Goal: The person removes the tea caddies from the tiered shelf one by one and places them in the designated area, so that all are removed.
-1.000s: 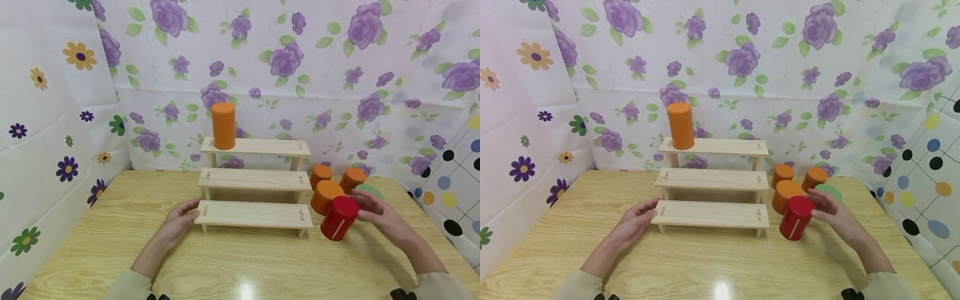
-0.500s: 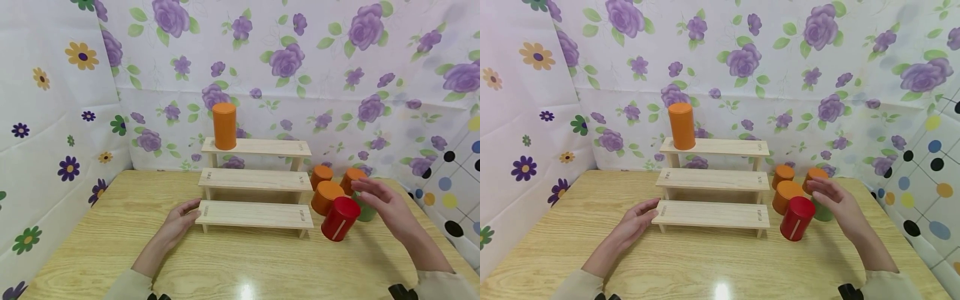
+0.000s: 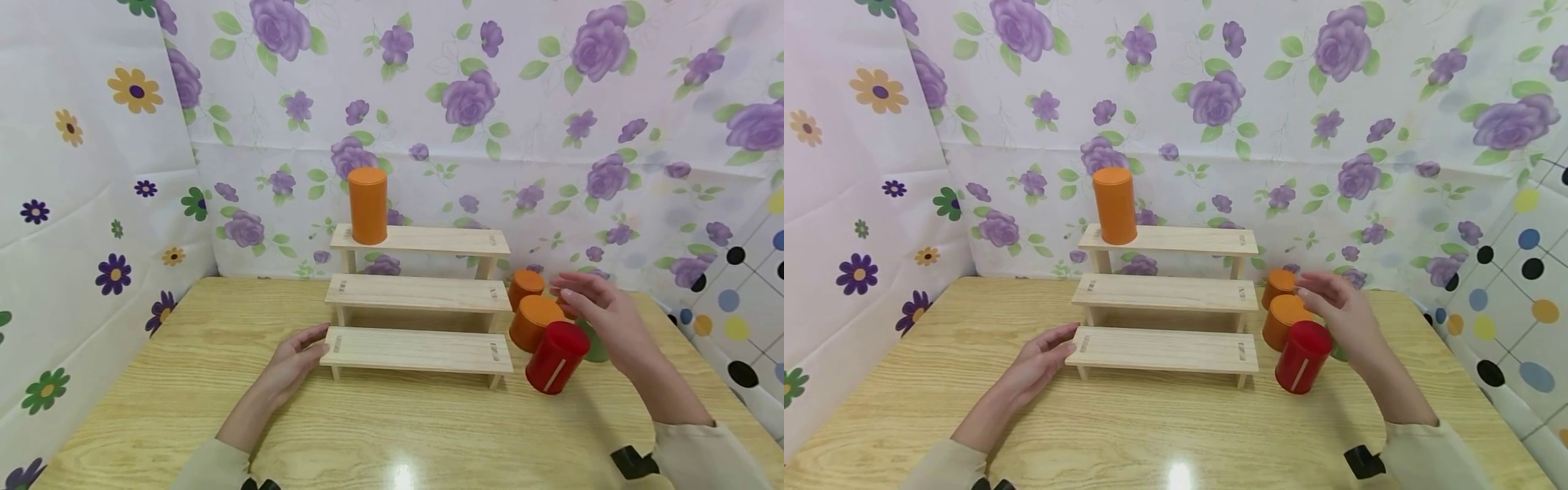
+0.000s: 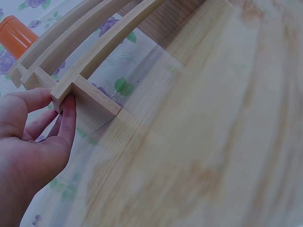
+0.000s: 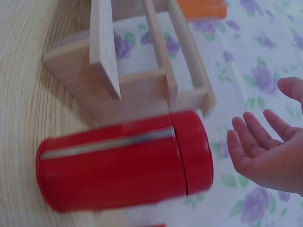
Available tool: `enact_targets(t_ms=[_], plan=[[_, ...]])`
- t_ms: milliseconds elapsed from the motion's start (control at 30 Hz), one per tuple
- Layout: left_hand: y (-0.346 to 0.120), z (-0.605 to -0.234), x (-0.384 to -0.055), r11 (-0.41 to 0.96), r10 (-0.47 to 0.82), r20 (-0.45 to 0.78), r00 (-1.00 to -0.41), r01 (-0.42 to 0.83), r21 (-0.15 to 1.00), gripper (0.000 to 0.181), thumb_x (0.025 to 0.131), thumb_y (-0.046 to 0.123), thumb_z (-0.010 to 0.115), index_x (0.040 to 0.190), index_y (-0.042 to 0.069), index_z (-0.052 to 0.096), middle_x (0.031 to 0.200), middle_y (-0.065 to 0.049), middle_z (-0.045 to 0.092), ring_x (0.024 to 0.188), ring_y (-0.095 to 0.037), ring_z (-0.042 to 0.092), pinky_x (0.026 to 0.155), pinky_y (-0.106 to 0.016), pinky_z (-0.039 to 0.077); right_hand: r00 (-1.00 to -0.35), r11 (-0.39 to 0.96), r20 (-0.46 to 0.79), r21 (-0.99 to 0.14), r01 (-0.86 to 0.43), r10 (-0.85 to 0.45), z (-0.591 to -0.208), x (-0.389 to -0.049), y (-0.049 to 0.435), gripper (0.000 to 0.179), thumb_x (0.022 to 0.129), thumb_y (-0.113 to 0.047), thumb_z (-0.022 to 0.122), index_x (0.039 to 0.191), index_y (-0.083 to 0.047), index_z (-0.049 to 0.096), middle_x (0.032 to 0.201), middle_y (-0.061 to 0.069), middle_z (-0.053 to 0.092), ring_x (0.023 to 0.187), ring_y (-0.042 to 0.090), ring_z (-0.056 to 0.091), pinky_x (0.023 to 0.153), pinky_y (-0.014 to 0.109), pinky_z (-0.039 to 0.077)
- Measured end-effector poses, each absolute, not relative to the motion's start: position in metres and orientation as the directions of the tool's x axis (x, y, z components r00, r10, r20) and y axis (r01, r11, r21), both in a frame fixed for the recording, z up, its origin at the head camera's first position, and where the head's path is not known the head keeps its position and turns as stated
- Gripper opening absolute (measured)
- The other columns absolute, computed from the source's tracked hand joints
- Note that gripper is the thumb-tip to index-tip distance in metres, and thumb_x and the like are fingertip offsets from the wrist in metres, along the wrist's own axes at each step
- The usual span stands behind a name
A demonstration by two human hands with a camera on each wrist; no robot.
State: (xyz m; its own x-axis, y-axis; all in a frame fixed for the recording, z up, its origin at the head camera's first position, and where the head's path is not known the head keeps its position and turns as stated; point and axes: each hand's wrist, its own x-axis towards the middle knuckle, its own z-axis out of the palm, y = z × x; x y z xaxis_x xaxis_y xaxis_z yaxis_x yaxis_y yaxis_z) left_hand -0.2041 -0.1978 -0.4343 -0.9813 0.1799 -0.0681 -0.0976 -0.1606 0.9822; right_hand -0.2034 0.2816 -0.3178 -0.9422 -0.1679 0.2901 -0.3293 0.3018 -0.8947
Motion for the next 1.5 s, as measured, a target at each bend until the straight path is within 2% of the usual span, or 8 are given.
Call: enact_targets(t_ms=[200,633,900,1000,1167,1500], plan=[[-0.2,-0.435,-0.204,-0.16,0.179,-0.068,-0.982,-0.097,0.982,0.055,0.096,0.001,0.055,0.145,-0.008,0.032,0.144,-0.02,0.031,0.114,-0.014,0.047,0.091,-0.02,0.042,-0.947,0.38,0.257,-0.87,-0.314,-0.195,-0.308,-0.21,0.258,0.048,0.101,-0.03,0.053,0.142,-0.008,0.043,0.126,-0.005,0.057,0.109,0.004,0.056,0.087,0.016,0.046],[-0.196,-0.436,-0.205,-0.166,0.168,-0.052,-0.984,-0.08,0.983,0.054,0.095,-0.001,0.055,0.143,-0.011,0.034,0.138,-0.019,0.036,0.109,-0.013,0.047,0.088,-0.02,0.043,-0.923,0.255,0.309,-0.896,-0.363,-0.229,-0.293,-0.222,0.219,0.046,0.098,-0.024,0.059,0.138,-0.006,0.046,0.129,0.002,0.057,0.114,0.009,0.055,0.09,0.019,0.046],[-0.197,-0.436,-0.206,-0.168,0.159,-0.052,-0.986,-0.079,0.983,0.053,0.095,-0.001,0.055,0.143,-0.01,0.034,0.137,-0.018,0.036,0.11,-0.014,0.047,0.089,-0.02,0.043,-0.913,0.229,0.327,-0.896,-0.382,-0.243,-0.284,-0.239,0.194,0.056,0.096,-0.022,0.063,0.141,0.001,0.041,0.138,0.017,0.049,0.125,0.029,0.048,0.092,0.019,0.045],[-0.198,-0.437,-0.206,-0.166,0.158,-0.051,-0.986,-0.078,0.983,0.054,0.094,-0.001,0.056,0.143,-0.01,0.034,0.137,-0.018,0.036,0.11,-0.014,0.047,0.089,-0.02,0.043,-0.915,0.246,0.326,-0.891,-0.381,-0.238,-0.278,-0.246,0.183,0.055,0.095,-0.022,0.064,0.141,0.0,0.043,0.138,0.02,0.048,0.125,0.028,0.048,0.095,0.023,0.044],[-0.198,-0.438,-0.206,-0.169,0.152,-0.057,-0.987,-0.082,0.982,0.053,0.094,-0.001,0.056,0.143,-0.01,0.035,0.139,-0.018,0.036,0.11,-0.014,0.047,0.088,-0.02,0.043,-0.915,0.293,0.333,-0.873,-0.39,-0.226,-0.271,-0.257,0.169,0.055,0.093,-0.026,0.067,0.14,-0.005,0.046,0.136,0.014,0.052,0.124,0.026,0.049,0.102,0.037,0.04],[-0.197,-0.436,-0.206,-0.171,0.159,-0.061,-0.985,-0.088,0.981,0.054,0.094,0.0,0.056,0.143,-0.01,0.035,0.14,-0.019,0.034,0.111,-0.016,0.045,0.089,-0.02,0.043,-0.908,0.353,0.339,-0.841,-0.41,-0.245,-0.264,-0.281,0.15,0.062,0.091,-0.031,0.068,0.143,-0.008,0.043,0.14,0.013,0.049,0.128,0.029,0.044,0.101,0.047,0.039]])
